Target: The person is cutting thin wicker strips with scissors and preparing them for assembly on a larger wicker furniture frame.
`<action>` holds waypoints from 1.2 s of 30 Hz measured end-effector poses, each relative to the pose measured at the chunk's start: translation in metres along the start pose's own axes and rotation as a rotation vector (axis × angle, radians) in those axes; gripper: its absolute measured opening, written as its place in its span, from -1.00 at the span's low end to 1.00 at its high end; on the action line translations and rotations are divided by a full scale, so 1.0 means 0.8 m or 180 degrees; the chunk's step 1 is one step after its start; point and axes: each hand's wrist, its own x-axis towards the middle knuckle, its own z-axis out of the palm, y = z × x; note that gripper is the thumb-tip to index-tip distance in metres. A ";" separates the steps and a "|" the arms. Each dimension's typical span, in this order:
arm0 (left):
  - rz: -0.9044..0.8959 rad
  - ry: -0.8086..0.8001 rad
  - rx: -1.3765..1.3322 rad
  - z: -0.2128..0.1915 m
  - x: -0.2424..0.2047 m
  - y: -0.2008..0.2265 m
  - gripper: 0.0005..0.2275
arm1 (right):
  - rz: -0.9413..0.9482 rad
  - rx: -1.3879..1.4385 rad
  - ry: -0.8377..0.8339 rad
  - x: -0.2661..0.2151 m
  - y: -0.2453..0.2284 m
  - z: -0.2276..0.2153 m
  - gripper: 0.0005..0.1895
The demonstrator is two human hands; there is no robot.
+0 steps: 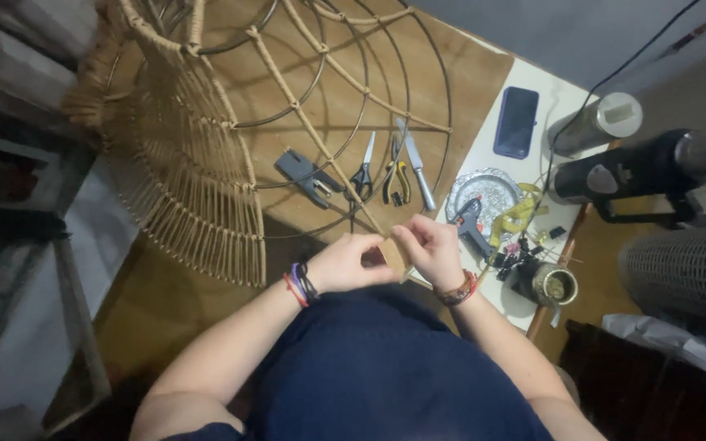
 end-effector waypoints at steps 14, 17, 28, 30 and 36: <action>-0.0556 0.1229 -0.0438 -0.097 -0.036 -0.154 -0.67 | 0.1120 -0.1834 -0.0633 0.161 0.118 0.117 -0.76; -0.0193 0.1513 -0.0876 -0.130 -0.054 -0.100 -0.82 | 0.1507 -0.2472 -0.1354 0.203 0.184 0.178 -0.74; 0.0292 0.1838 -0.1797 -0.185 -0.070 -0.097 -0.92 | 0.1875 -0.2968 -0.1427 0.228 0.165 0.226 -0.66; 0.0526 0.1810 -0.2249 -0.187 -0.070 -0.102 -0.75 | 0.2048 -0.2943 -0.1240 0.226 0.200 0.232 -0.66; 0.0595 0.1251 -0.1435 -0.220 -0.082 -0.081 -0.70 | 0.1746 -0.3003 -0.0796 0.217 0.240 0.235 -0.72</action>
